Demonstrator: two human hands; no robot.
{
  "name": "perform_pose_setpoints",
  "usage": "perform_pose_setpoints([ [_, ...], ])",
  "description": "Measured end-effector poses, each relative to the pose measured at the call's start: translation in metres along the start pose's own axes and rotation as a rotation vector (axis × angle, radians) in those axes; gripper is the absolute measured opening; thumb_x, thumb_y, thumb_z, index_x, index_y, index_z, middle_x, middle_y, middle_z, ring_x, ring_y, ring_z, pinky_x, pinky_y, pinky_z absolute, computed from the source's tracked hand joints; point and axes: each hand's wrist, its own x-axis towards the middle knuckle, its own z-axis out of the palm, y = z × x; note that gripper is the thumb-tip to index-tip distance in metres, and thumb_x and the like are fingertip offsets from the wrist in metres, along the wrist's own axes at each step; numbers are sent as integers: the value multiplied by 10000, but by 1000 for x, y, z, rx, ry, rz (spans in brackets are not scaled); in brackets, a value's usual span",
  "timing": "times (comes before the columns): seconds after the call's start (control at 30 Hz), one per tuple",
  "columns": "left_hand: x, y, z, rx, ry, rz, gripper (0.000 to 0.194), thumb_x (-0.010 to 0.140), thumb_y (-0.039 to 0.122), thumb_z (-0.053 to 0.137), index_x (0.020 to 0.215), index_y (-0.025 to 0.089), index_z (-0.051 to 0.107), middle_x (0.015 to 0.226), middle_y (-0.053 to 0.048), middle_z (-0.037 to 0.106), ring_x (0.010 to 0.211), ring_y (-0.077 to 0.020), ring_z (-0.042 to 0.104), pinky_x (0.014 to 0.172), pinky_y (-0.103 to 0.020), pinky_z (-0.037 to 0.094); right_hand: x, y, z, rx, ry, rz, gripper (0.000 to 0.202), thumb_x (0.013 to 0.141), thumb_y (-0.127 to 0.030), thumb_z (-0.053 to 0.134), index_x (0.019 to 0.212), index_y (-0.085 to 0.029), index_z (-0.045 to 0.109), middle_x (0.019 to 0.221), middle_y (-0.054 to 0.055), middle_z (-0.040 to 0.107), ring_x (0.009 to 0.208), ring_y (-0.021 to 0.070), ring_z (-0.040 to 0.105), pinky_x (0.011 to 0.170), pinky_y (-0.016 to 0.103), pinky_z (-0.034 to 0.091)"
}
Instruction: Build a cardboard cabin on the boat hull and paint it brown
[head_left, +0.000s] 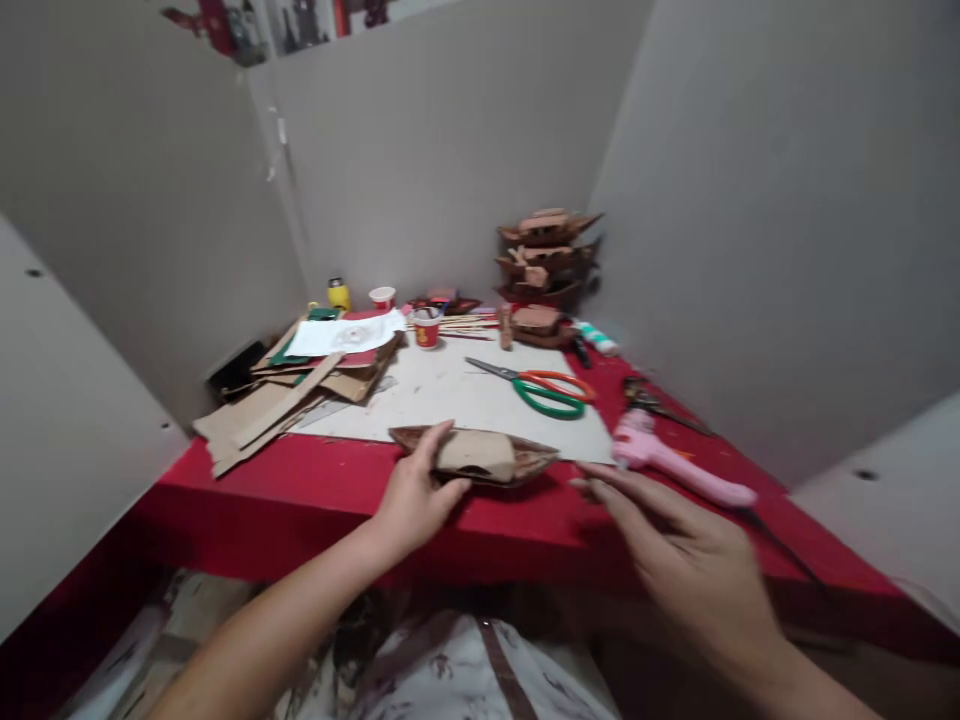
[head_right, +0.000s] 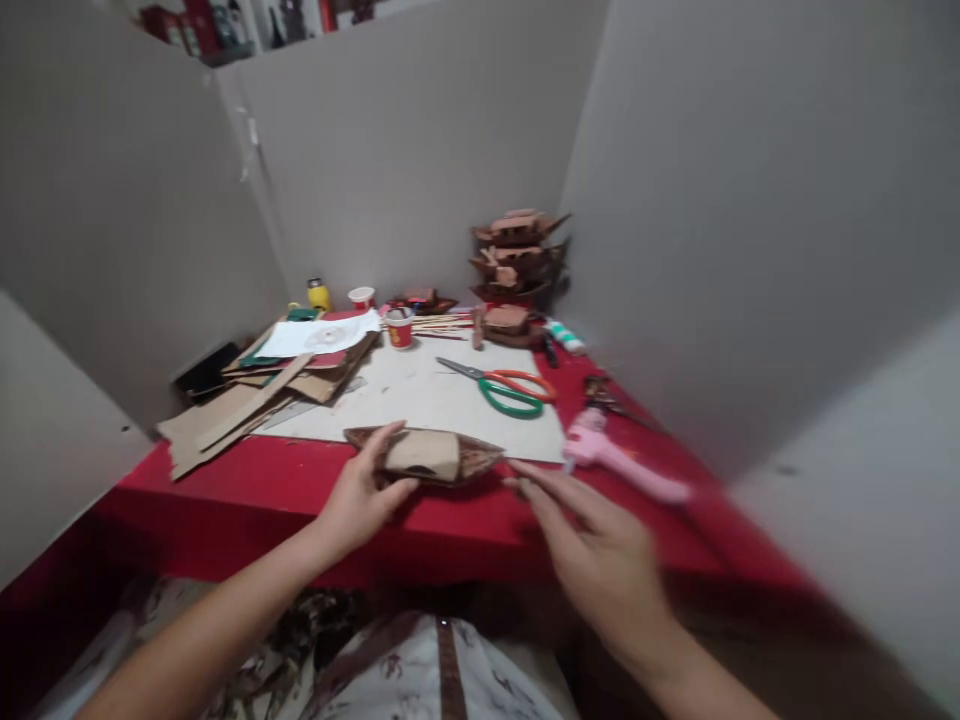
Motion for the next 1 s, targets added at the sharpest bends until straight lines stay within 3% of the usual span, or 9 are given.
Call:
perform_pose_setpoints([
  [0.07,3,-2,0,-13,-36,-14,649,808,195,620,1427,198,423,1056,-89,712,534,-112,571,520,-234,476,8,-13,1,165,-72,206,358,859,-491,641,1056,-208,738,903,90,782,809,256,739,777,404,612],
  [0.13,5,-3,-1,-10,-63,-26,675,817,204,613,1453,181,389,825,-29,697,462,-101,501,445,-201,394,13,-20,1,339,-130,337,431,828,-522,671,1104,-191,687,905,89,782,803,247,737,713,376,616],
  [0.27,6,0,-1,35,-82,-69,701,824,214,615,1479,198,365,674,26,625,468,-112,510,459,-199,390,15,-20,0,384,-153,353,321,812,-506,696,874,-209,593,737,38,749,759,216,712,688,309,562],
  [0.37,7,3,0,7,-96,-100,688,824,219,615,1470,206,380,690,20,635,450,-107,516,443,-198,390,14,-15,2,194,-50,189,237,847,-424,664,786,-211,580,791,40,715,776,198,670,741,318,528],
  [0.43,9,3,0,-42,-103,-125,684,817,225,624,1459,203,390,729,5,653,447,-105,523,431,-197,397,12,-11,9,98,7,86,221,866,-356,632,1036,-215,622,1004,66,705,781,177,641,734,315,526],
  [0.57,11,3,3,-121,-117,-149,675,805,223,636,1439,205,403,869,-37,693,439,-83,511,414,-191,399,4,-8,32,57,-152,33,661,885,-249,575,1490,-263,308,1118,80,689,600,120,572,589,264,513],
  [0.83,16,0,7,-53,-130,-89,591,817,189,621,1381,237,448,1078,-65,687,435,-61,502,419,-199,394,7,-15,64,164,-313,111,841,849,-137,540,1568,-268,123,1125,82,716,460,75,516,539,209,501],
  [0.9,17,-1,7,-18,-129,-39,560,819,173,627,1352,244,469,1148,-64,667,533,-87,566,480,-210,440,10,-16,66,190,-308,132,872,840,-113,552,1571,-284,106,1136,76,712,435,62,491,517,196,494],
  [1.0,20,-1,7,23,-127,40,491,827,158,633,1295,229,502,1226,-66,636,929,-186,652,715,-257,520,12,-15,68,176,-294,127,858,831,-93,580,1560,-309,182,1162,64,701,471,67,533,592,224,539],
])
